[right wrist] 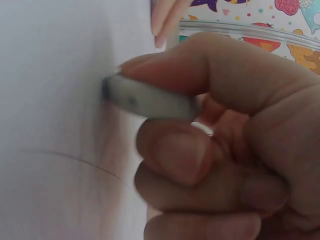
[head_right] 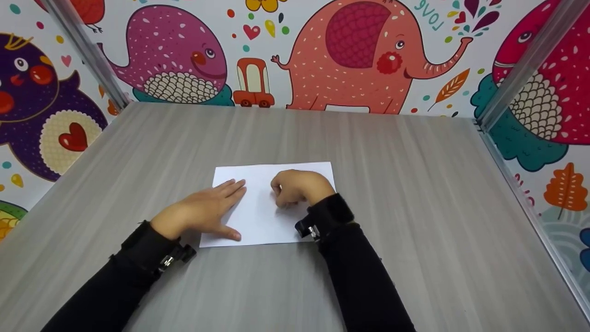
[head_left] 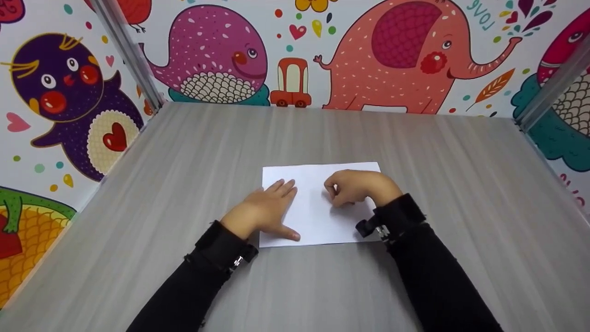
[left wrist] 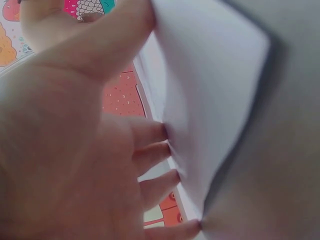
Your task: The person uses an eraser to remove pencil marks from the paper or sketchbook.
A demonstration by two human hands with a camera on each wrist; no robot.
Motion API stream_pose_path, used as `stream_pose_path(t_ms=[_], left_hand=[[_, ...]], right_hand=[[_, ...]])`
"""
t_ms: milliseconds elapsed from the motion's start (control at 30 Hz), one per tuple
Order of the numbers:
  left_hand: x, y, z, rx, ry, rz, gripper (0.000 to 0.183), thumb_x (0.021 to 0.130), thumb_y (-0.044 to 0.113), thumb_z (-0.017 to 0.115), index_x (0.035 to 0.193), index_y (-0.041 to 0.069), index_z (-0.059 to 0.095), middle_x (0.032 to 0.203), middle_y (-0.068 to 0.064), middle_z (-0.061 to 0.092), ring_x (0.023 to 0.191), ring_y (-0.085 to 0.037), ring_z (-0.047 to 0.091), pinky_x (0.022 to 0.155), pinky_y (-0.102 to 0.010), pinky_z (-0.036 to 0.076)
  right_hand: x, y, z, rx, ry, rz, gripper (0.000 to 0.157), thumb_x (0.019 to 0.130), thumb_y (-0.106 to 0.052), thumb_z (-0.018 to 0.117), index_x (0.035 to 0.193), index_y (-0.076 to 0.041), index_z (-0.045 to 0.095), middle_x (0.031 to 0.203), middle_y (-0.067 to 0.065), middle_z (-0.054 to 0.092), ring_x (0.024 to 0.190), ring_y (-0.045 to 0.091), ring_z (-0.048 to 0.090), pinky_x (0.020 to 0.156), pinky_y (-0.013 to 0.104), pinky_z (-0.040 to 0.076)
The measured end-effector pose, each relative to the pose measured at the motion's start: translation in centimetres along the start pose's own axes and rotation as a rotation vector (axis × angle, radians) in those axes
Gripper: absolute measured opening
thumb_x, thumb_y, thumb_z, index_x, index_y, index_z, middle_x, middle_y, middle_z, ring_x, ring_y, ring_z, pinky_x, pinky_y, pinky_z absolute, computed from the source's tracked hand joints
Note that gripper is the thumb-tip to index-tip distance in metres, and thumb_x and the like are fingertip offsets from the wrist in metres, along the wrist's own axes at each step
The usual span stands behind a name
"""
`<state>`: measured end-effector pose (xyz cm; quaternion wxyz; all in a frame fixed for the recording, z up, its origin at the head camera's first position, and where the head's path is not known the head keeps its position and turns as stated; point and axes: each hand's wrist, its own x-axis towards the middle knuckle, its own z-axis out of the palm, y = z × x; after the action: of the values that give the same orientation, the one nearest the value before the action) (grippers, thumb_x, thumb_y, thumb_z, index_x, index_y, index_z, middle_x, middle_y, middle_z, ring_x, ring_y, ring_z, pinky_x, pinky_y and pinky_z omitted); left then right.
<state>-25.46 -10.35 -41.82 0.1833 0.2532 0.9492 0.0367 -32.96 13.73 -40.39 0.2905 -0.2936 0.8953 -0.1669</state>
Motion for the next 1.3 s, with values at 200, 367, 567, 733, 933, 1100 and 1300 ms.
stream_pose_path(t_ms=[200, 367, 567, 733, 933, 1100, 1300], left_hand=[[-0.2, -0.2, 0.1, -0.009, 0.002, -0.005, 0.118, 0.086, 0.069, 0.079, 0.169, 0.003, 0.026, 0.178, -0.012, 0.016, 0.165, -0.033, 0.013, 0.127, -0.061, 0.026], [-0.1, -0.1, 0.0, -0.012, -0.007, -0.003, 0.12, 0.086, 0.071, 0.077, 0.169, 0.004, 0.023, 0.179, -0.011, 0.014, 0.165, -0.032, 0.011, 0.128, -0.06, 0.024], [-0.2, -0.1, -0.2, -0.006, 0.0, -0.002, 0.12, 0.085, 0.07, 0.078, 0.169, 0.002, 0.025, 0.178, -0.013, 0.015, 0.165, -0.034, 0.013, 0.127, -0.06, 0.025], [-0.2, -0.1, -0.2, -0.007, 0.004, 0.009, 0.118, 0.086, 0.068, 0.079, 0.168, 0.001, 0.026, 0.178, -0.014, 0.017, 0.164, -0.035, 0.014, 0.127, -0.06, 0.026], [-0.1, -0.1, -0.1, 0.003, 0.0, 0.004, 0.117, 0.086, 0.068, 0.079, 0.168, 0.002, 0.026, 0.178, -0.013, 0.016, 0.164, -0.034, 0.013, 0.127, -0.06, 0.026], [-0.1, 0.0, -0.1, -0.006, 0.005, 0.009, 0.118, 0.086, 0.068, 0.08, 0.168, 0.001, 0.027, 0.178, -0.013, 0.017, 0.164, -0.034, 0.013, 0.127, -0.059, 0.026], [0.0, 0.1, -0.2, -0.015, 0.0, 0.005, 0.118, 0.086, 0.067, 0.08, 0.168, 0.002, 0.026, 0.178, -0.013, 0.016, 0.165, -0.034, 0.012, 0.128, -0.059, 0.024]], right_hand=[[0.8, -0.8, 0.6, 0.015, 0.057, -0.152, 0.007, 0.093, -0.007, 0.068, 0.092, -0.011, 0.062, 0.075, 0.0, 0.057, 0.063, 0.012, 0.056, 0.057, 0.025, 0.045], [0.2, -0.6, 0.2, -0.015, 0.001, -0.029, 0.014, 0.089, -0.003, 0.069, 0.083, -0.012, 0.059, 0.073, -0.001, 0.057, 0.062, 0.014, 0.052, 0.058, 0.026, 0.044], [0.4, -0.8, 0.5, -0.008, 0.045, -0.106, 0.009, 0.091, -0.006, 0.068, 0.088, -0.011, 0.061, 0.071, -0.001, 0.057, 0.061, 0.012, 0.053, 0.058, 0.026, 0.044], [0.9, -1.0, 0.9, -0.014, 0.081, -0.137, 0.011, 0.088, -0.003, 0.069, 0.087, -0.01, 0.062, 0.072, -0.002, 0.054, 0.064, 0.012, 0.052, 0.06, 0.026, 0.042], [0.8, -0.9, 0.9, -0.043, 0.09, -0.155, 0.01, 0.087, -0.002, 0.069, 0.086, -0.01, 0.062, 0.073, -0.003, 0.052, 0.066, 0.013, 0.051, 0.061, 0.026, 0.042], [0.9, -0.8, 1.0, -0.038, 0.095, -0.185, 0.013, 0.086, -0.002, 0.072, 0.086, -0.009, 0.061, 0.071, -0.005, 0.049, 0.065, 0.011, 0.048, 0.061, 0.025, 0.039], [0.9, -0.4, 1.0, -0.021, 0.106, -0.23, 0.009, 0.088, -0.002, 0.069, 0.088, -0.008, 0.062, 0.07, -0.005, 0.049, 0.065, 0.011, 0.047, 0.062, 0.026, 0.039]])
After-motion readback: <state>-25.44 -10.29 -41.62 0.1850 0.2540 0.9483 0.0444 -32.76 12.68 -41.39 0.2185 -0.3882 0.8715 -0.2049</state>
